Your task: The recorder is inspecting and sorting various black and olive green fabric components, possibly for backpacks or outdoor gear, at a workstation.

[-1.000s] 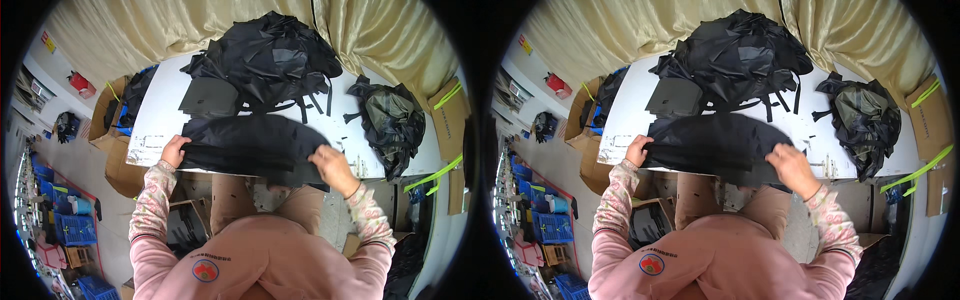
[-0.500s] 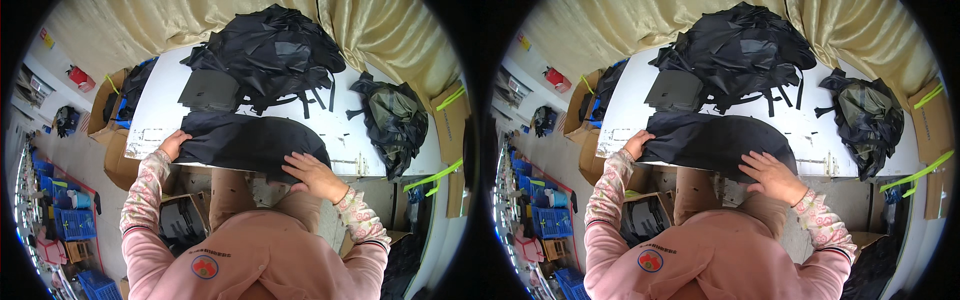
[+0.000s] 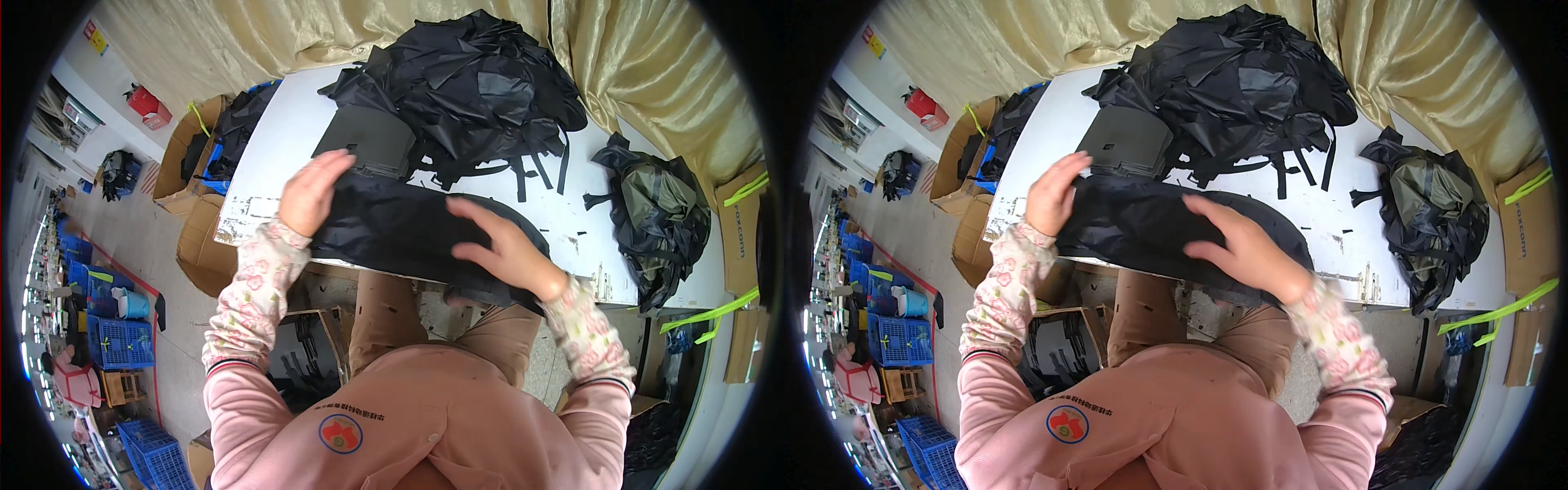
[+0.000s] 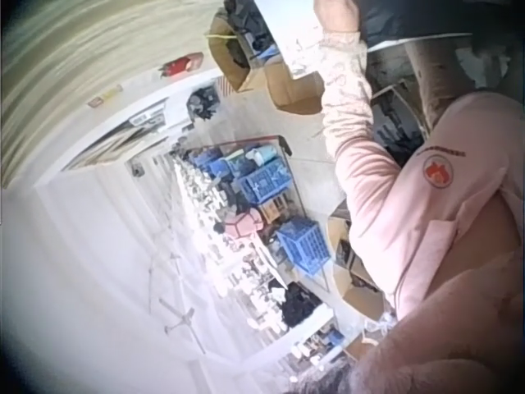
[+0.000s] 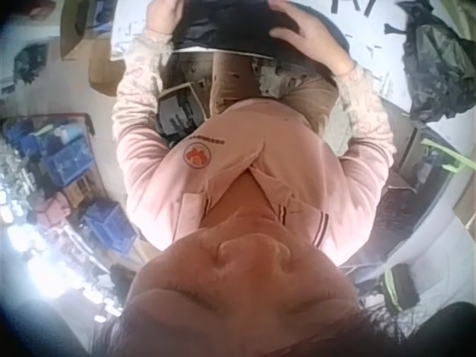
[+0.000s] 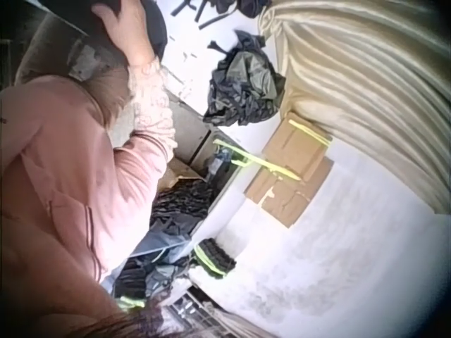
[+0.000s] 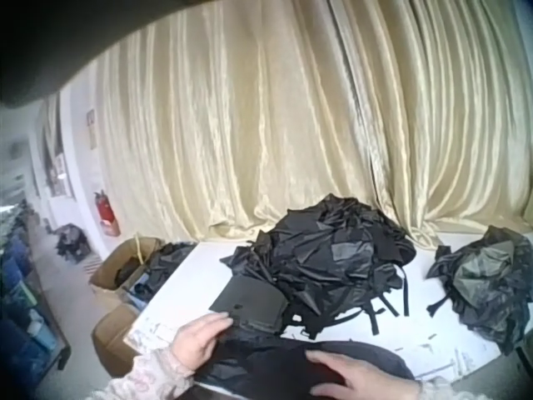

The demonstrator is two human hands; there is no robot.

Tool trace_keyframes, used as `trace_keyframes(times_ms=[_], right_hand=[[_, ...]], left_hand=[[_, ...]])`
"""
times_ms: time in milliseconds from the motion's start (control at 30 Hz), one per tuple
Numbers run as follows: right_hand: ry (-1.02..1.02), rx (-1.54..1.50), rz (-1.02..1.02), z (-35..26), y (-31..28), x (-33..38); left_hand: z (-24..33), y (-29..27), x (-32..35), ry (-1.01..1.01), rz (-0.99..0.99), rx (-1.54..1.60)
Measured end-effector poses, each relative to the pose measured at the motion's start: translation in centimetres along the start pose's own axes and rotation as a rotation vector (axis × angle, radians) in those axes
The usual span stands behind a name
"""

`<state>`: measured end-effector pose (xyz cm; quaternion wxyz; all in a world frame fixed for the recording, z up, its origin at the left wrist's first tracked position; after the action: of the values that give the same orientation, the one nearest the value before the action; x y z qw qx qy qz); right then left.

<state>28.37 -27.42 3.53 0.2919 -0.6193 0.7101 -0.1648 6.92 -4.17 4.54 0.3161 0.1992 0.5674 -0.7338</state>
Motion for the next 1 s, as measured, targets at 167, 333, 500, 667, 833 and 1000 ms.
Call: trace_keyframes(times_ms=[167, 333, 500, 667, 833, 1000], right_hand=[[0.054, -0.742, -0.015, 0.7, 4.7, -6.7], [0.151, -0.675, 0.113, 0.9, 4.0, -5.6], [0.26, -0.73, 0.145, 2.4, 4.4, -3.4], [0.287, -0.762, 0.118, 2.4, 4.8, -2.2], [0.259, -0.687, 0.144, 2.9, 4.9, -2.0], [0.104, -0.393, 0.299, 2.2, 4.2, -3.1]], left_hand=[[3.7, 3.4, -3.9, 0.27, -0.116, 0.191], [-10.5, 6.1, -1.3, -0.328, -0.11, -0.076], [-14.0, 11.9, -0.1, -0.626, -0.719, -0.427], [-16.4, 12.7, -0.1, -0.591, -0.758, -0.422], [-13.2, 10.2, -2.8, -0.565, -0.634, -0.203], [-9.1, 8.4, -3.2, -0.506, -0.006, 0.788]])
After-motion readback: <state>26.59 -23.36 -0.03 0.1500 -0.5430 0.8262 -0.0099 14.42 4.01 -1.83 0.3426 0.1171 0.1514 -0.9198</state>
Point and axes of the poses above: each hand's wrist, its own x-axis away from the middle knuckle, its own y-axis out of the palm, z = x × y, the point moved 1 cm from there along -x, towards the middle knuckle, and after that the axes turned 7 degrees about x, right-handed, at the moved point
